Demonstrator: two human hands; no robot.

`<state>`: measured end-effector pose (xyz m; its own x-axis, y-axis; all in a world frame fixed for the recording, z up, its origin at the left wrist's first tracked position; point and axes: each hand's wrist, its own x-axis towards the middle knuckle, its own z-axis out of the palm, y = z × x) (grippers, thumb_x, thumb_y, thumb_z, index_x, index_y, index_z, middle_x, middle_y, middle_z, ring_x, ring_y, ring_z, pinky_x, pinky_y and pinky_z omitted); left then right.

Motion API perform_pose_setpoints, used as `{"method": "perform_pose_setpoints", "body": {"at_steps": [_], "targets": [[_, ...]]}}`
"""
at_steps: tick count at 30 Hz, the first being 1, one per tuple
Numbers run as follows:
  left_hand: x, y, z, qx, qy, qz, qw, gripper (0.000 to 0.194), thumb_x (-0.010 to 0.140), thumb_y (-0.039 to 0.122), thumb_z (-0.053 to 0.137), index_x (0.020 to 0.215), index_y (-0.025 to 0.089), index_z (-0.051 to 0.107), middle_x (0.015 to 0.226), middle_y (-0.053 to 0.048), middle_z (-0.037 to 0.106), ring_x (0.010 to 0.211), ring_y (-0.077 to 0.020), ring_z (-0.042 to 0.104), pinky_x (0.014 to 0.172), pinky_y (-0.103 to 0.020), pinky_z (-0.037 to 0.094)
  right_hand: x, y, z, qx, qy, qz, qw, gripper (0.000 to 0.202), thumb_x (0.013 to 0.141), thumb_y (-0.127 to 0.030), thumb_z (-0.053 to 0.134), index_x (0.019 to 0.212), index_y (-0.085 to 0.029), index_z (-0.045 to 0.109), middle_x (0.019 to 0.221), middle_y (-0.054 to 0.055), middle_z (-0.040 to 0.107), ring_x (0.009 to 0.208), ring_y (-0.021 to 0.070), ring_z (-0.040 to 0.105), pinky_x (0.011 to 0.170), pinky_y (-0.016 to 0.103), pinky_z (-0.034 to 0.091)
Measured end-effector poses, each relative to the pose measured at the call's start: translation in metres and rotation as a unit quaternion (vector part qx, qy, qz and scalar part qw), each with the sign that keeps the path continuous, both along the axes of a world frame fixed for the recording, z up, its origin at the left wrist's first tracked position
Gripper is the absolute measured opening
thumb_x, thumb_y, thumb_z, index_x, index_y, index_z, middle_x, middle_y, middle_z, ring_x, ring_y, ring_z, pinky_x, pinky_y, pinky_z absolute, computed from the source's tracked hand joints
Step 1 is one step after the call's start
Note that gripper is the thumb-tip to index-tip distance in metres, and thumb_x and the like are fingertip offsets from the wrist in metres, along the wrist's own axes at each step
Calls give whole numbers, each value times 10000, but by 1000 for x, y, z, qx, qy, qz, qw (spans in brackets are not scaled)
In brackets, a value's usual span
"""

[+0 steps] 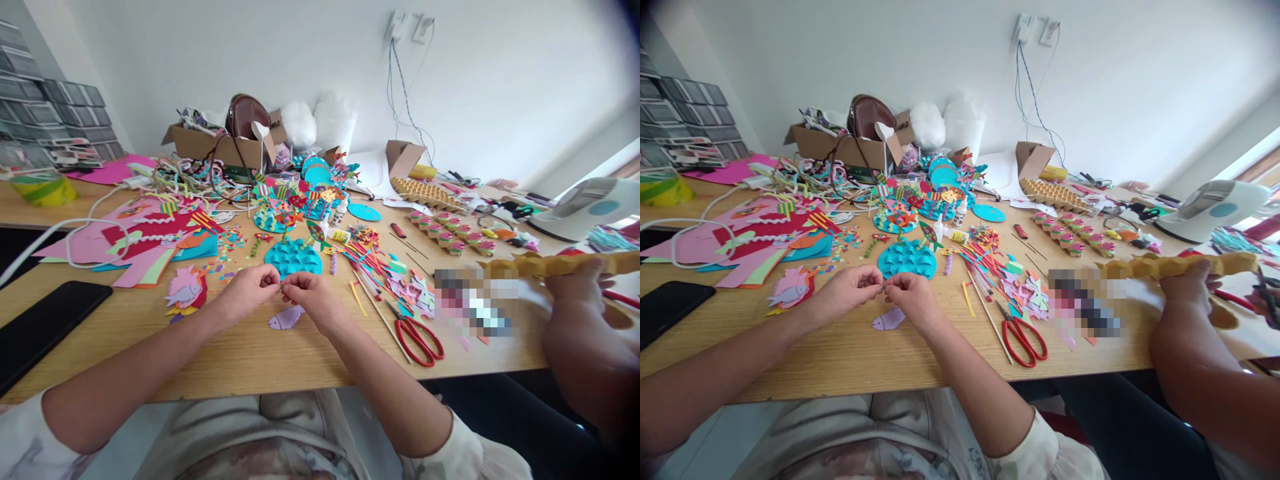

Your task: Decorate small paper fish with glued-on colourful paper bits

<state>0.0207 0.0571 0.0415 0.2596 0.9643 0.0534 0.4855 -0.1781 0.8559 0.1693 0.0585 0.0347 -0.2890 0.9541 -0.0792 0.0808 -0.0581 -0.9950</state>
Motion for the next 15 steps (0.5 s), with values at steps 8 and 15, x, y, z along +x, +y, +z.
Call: {"method": "perform_pose_setpoints", "body": {"at_steps": [8,15], "targets": [[0,-5,3,-95,-63,-19,993,133,638,296,476,671,168,489,519,60,452,488,-89,426,444,-193,302,7,3,1,62,-58,19,996,23,656,-178,555,672,-162,555,591,-48,531,525,76,473,517,199,358],[-1,-8,8,-160,-108,-20,981,157,618,300,537,667,158,492,541,55,482,507,-80,434,464,-197,291,15,6,2,187,-197,53,961,60,696,-152,535,701,-136,593,593,-29,539,529,73,441,479,183,318]]}}
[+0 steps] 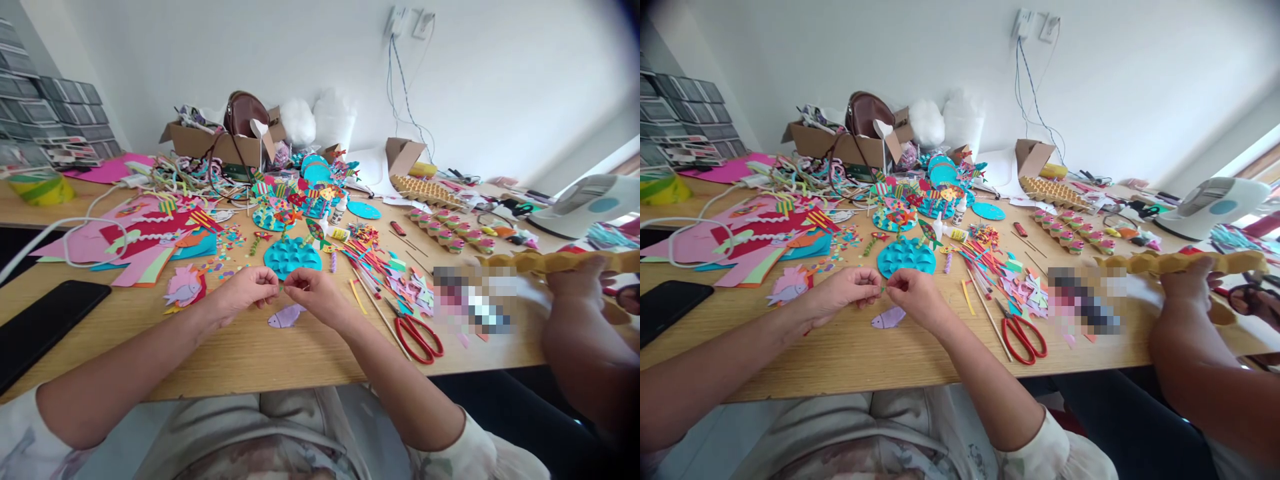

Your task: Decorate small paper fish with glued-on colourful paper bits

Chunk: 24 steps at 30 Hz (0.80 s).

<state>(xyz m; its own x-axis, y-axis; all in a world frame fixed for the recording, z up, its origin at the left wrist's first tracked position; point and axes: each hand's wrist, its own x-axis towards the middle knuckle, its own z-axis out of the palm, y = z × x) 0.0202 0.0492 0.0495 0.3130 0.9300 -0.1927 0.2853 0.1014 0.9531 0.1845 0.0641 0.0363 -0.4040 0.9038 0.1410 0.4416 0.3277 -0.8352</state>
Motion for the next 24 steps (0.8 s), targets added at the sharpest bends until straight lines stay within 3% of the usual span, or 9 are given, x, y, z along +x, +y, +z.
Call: {"method": "perform_pose_setpoints", "body": {"at_steps": [12,24], "targets": [[0,-2,-1,-39,-33,-5,999,201,613,320,588,678,160,485,542,53,492,504,-76,435,463,-198,284,0,1,5,11,-51,50,997,100,717,-107,505,694,-126,600,541,-51,474,496,62,382,446,175,271],[-2,-2,-3,-44,-39,-9,998,212,617,330,600,677,159,490,546,49,488,497,-75,430,458,-201,272,-2,1,4,-7,-37,46,998,75,710,-114,515,694,-134,586,569,-42,503,509,64,412,450,168,290]]}}
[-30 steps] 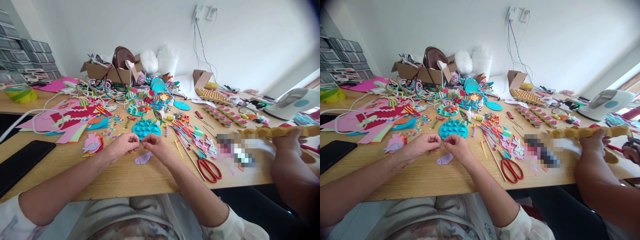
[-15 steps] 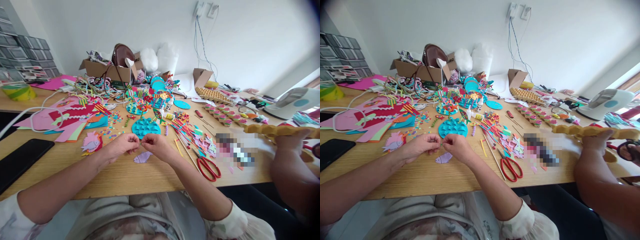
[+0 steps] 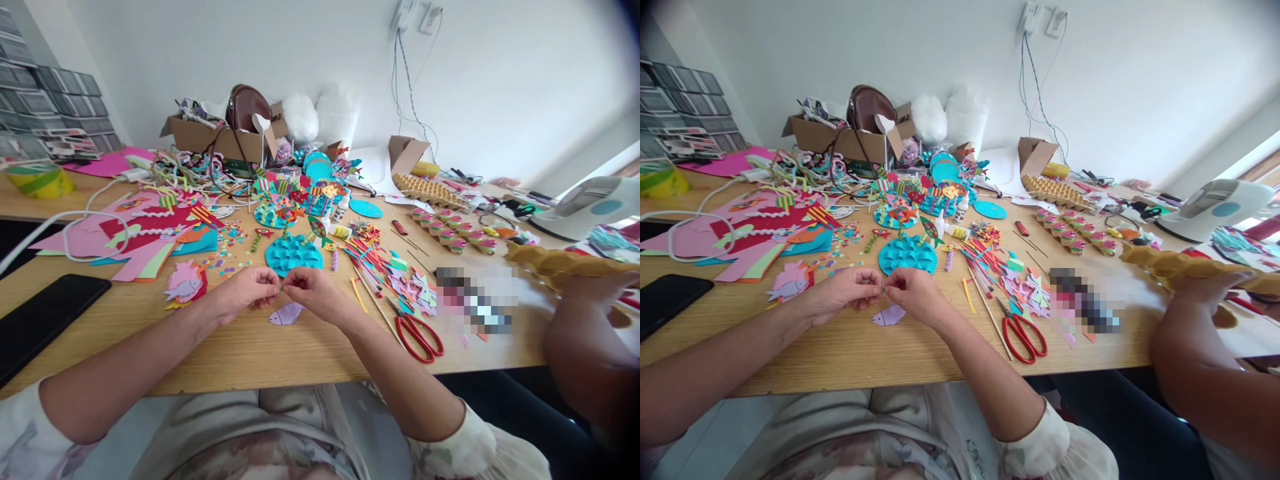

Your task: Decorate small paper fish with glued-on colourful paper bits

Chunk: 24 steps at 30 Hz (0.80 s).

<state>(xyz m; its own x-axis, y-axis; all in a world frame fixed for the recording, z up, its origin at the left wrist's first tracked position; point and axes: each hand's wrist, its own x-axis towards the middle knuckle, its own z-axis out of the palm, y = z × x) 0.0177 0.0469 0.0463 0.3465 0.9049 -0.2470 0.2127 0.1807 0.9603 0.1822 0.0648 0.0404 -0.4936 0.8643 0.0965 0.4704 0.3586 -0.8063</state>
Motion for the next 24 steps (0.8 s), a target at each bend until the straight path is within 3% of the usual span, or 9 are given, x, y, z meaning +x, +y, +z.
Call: {"method": "perform_pose_setpoints", "body": {"at_steps": [8,11,13,17,20,24], "targets": [[-2,1,-1,12,6,-6,1000,200,665,337,575,720,168,484,545,53,477,490,-82,430,450,-193,283,1,0,3,-2,-17,6,1000,90,720,-107,509,691,-131,590,550,-54,474,497,56,387,454,162,278],[-8,-1,-4,91,79,0,993,127,701,293,532,745,180,494,584,45,495,526,-99,459,473,-202,317,5,4,3,7,-46,12,999,97,726,-120,512,709,-136,606,557,-54,490,501,56,408,460,162,282],[-14,-6,-7,198,169,-10,966,54,717,230,502,713,181,523,632,28,527,591,-116,489,532,-219,355,7,8,5,11,-84,30,996,110,721,-121,516,714,-141,623,582,-44,527,521,61,444,474,164,300],[-22,-24,-16,356,271,-99,889,195,816,185,406,750,181,590,773,-20,603,747,-154,540,684,-260,405,3,12,15,28,-215,80,973,144,690,-120,539,735,-148,673,686,-4,618,619,93,525,516,177,338],[-23,-36,-25,421,269,-142,855,254,869,182,358,846,173,610,899,-51,629,889,-179,542,803,-295,415,-5,10,21,31,-272,108,956,166,676,-120,550,754,-153,692,758,16,654,685,110,554,548,177,356],[-21,-40,-31,451,278,-158,833,284,876,143,336,912,160,617,935,-68,635,923,-184,536,826,-312,433,-12,7,24,17,-306,121,944,180,664,-121,559,765,-155,705,786,34,674,693,125,568,531,182,351]]}}
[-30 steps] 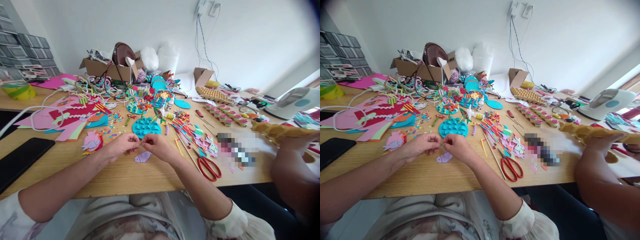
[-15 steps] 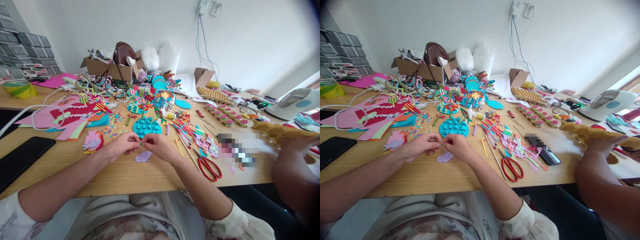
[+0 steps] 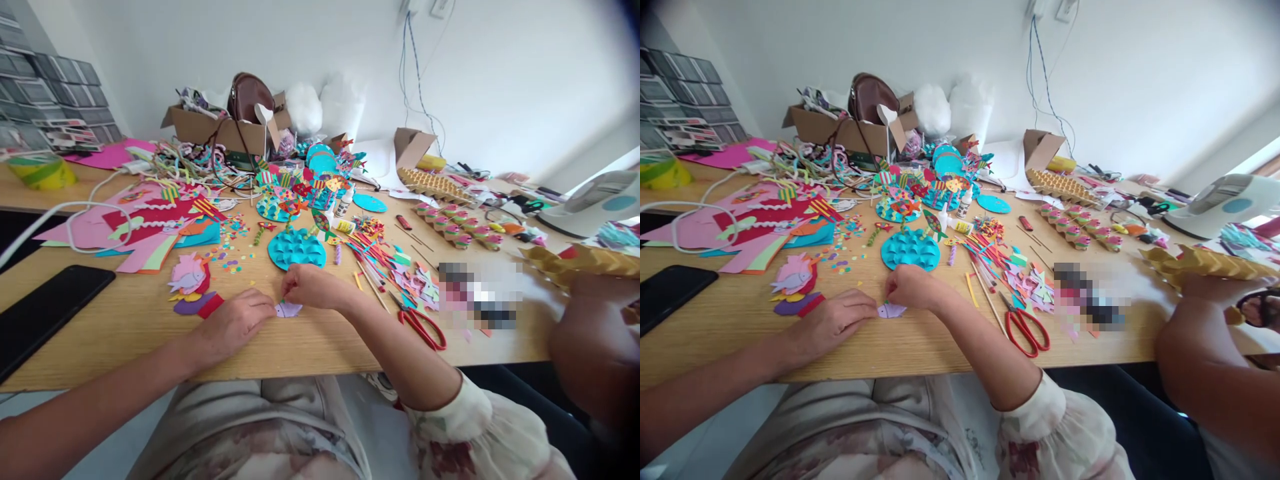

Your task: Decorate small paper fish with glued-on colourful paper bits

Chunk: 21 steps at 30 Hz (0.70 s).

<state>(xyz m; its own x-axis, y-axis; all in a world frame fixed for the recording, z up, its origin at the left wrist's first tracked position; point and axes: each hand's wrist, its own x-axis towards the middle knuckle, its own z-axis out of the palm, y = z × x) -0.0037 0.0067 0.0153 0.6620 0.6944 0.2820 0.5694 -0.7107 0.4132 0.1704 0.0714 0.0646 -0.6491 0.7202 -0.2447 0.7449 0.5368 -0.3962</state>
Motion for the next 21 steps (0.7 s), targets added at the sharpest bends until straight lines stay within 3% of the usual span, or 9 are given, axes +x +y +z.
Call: {"method": "perform_pose_setpoints", "body": {"at_steps": [9,21], "targets": [[2,0,0,-10,11,6,1000,338,869,125,295,950,153,622,940,-80,628,916,-192,541,825,-332,457,-7,-9,5,-8,-75,-14,997,198,676,-155,560,785,-149,725,715,53,686,620,136,567,451,200,306],[3,-2,-5,-15,17,23,999,327,872,109,323,991,187,618,962,-56,622,926,-187,539,832,-333,462,-9,-10,4,8,-87,-24,996,213,682,-167,551,792,-146,732,747,74,697,635,146,578,459,208,301]]}}
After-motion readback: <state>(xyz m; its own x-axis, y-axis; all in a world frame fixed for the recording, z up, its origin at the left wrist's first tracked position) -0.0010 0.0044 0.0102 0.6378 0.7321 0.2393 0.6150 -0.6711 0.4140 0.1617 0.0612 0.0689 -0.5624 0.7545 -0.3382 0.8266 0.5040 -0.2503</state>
